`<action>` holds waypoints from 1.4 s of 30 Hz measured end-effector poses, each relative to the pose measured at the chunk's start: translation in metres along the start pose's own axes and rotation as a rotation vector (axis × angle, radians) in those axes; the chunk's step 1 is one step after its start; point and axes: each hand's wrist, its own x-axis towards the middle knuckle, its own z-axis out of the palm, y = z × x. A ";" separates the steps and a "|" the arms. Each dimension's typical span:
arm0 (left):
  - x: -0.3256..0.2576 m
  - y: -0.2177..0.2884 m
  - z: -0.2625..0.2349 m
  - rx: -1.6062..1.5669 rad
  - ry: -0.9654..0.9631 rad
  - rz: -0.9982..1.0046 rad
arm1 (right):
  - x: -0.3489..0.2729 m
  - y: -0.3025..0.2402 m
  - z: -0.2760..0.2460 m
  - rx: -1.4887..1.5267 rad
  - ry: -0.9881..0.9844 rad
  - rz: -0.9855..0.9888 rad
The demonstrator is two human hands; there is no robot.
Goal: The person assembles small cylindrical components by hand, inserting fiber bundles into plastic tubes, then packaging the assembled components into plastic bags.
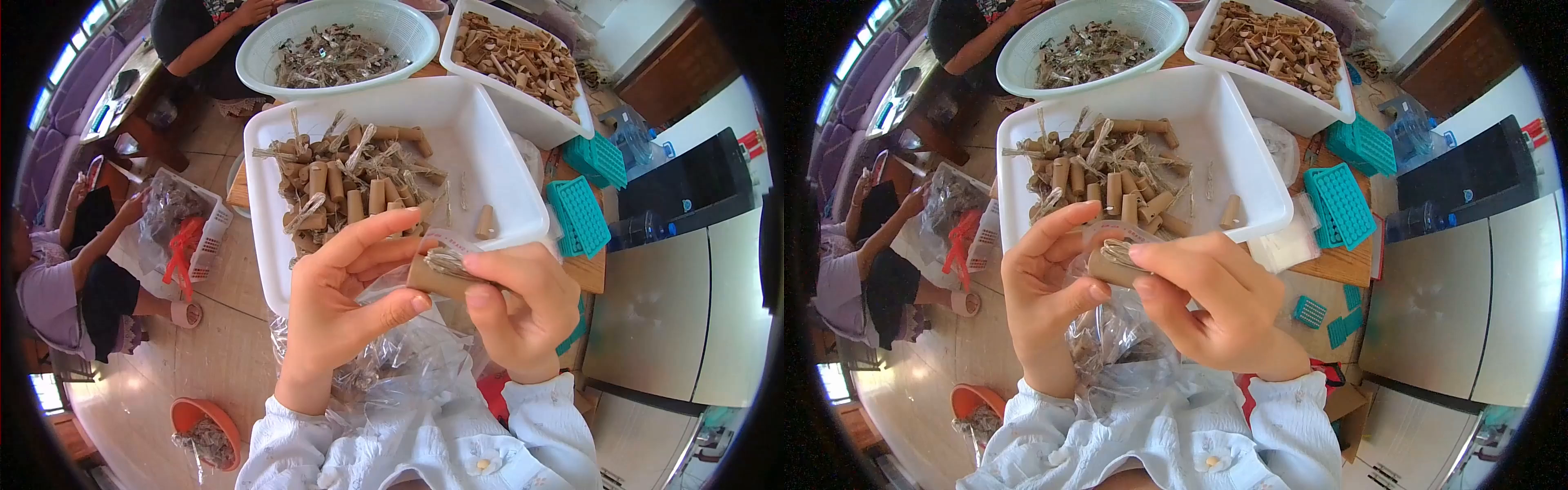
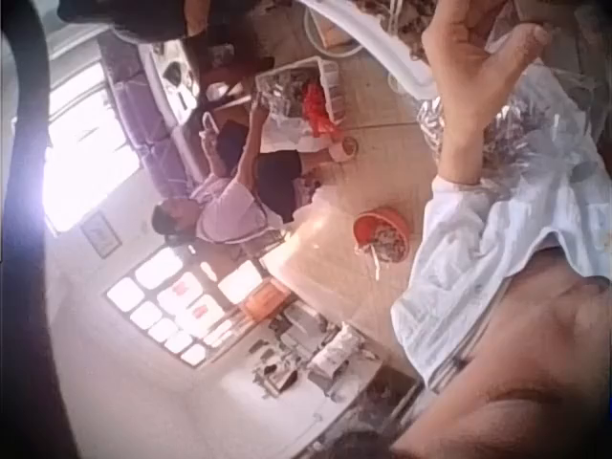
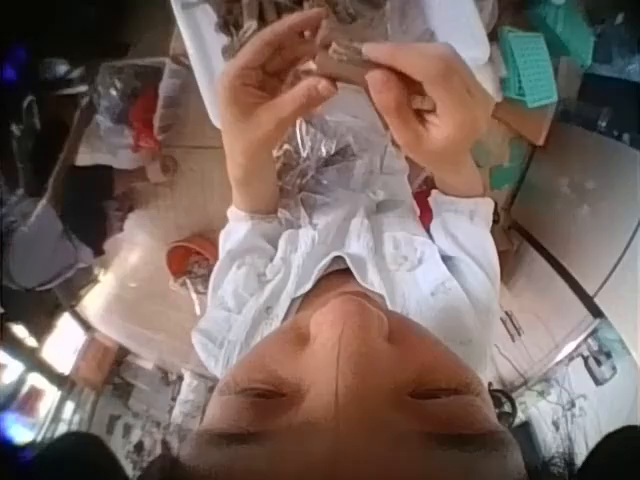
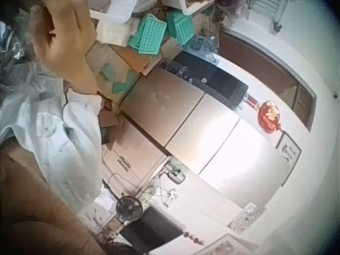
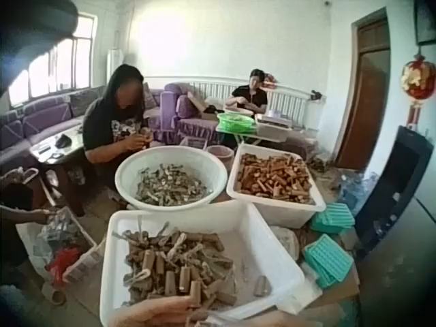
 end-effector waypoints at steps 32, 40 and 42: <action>0.006 0.003 0.003 0.021 0.101 -0.246 | 0.016 0.035 0.013 -0.139 -0.243 -0.180; 0.008 0.000 0.005 0.054 0.171 -0.211 | -0.001 0.033 0.023 0.216 -0.244 0.055; 0.009 0.000 0.006 0.047 0.194 -0.199 | -0.002 0.032 0.024 0.243 -0.219 0.103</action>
